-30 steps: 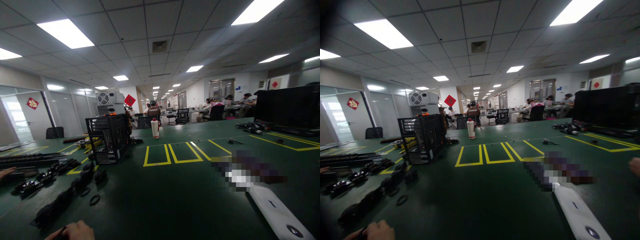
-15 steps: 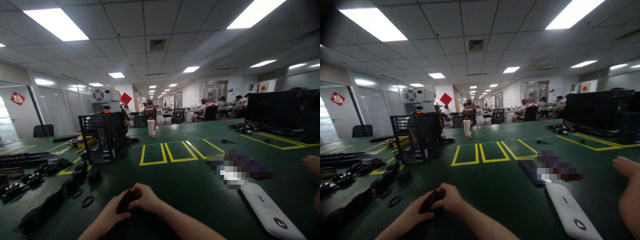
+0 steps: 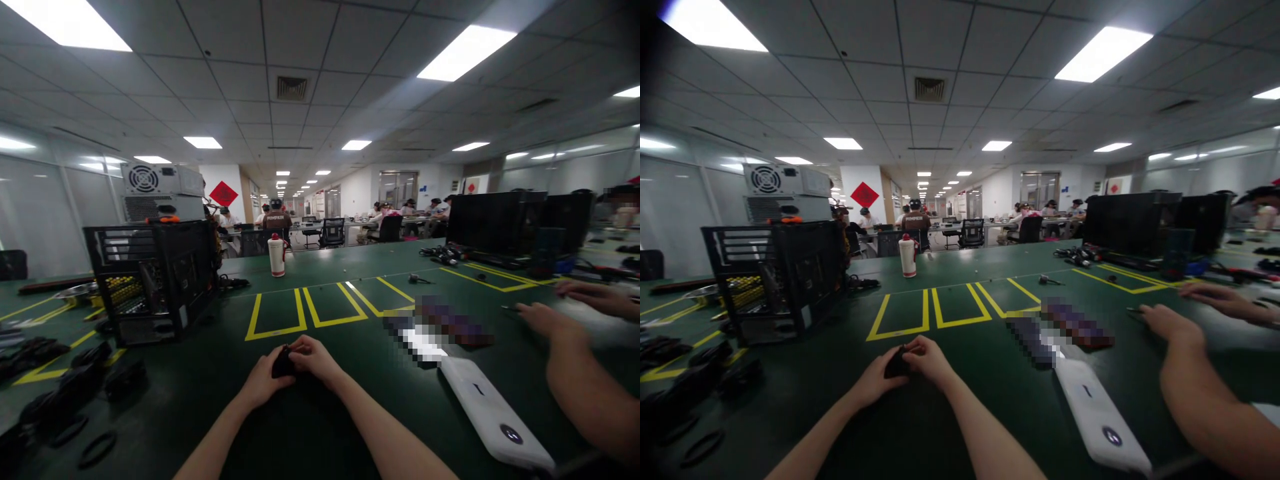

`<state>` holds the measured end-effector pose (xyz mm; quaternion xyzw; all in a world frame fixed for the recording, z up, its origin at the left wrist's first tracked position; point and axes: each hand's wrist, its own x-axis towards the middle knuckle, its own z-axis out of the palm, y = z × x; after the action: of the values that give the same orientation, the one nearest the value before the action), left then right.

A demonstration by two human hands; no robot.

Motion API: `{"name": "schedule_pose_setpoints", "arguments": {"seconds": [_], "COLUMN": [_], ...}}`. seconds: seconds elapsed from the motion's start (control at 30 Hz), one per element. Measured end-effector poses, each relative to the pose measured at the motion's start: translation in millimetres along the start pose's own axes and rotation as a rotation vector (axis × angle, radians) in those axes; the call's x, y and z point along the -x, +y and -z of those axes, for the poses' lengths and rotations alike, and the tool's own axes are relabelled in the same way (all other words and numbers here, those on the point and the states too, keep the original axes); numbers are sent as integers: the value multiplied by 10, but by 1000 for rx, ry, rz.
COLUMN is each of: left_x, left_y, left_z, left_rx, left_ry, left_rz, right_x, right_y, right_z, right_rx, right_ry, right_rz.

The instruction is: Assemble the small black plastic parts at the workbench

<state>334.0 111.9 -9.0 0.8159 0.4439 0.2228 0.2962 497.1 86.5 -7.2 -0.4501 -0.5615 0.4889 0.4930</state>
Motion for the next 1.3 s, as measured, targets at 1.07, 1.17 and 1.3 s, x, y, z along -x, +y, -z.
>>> {"name": "schedule_pose_setpoints", "arguments": {"seconds": [1.07, 1.17, 1.3], "left_x": [36, 48, 65], "left_y": [-15, 4, 35], "left_z": [-9, -3, 5], "left_rx": [31, 1, -19], "left_ry": [5, 2, 2], "left_rz": [18, 5, -35], "right_x": [29, 38, 31], "right_y": [-30, -50, -71], "right_z": [59, 48, 25], "right_rx": [-4, -19, 51], "right_ry": [-50, -96, -57], "right_rz": [-3, -44, 19]}}
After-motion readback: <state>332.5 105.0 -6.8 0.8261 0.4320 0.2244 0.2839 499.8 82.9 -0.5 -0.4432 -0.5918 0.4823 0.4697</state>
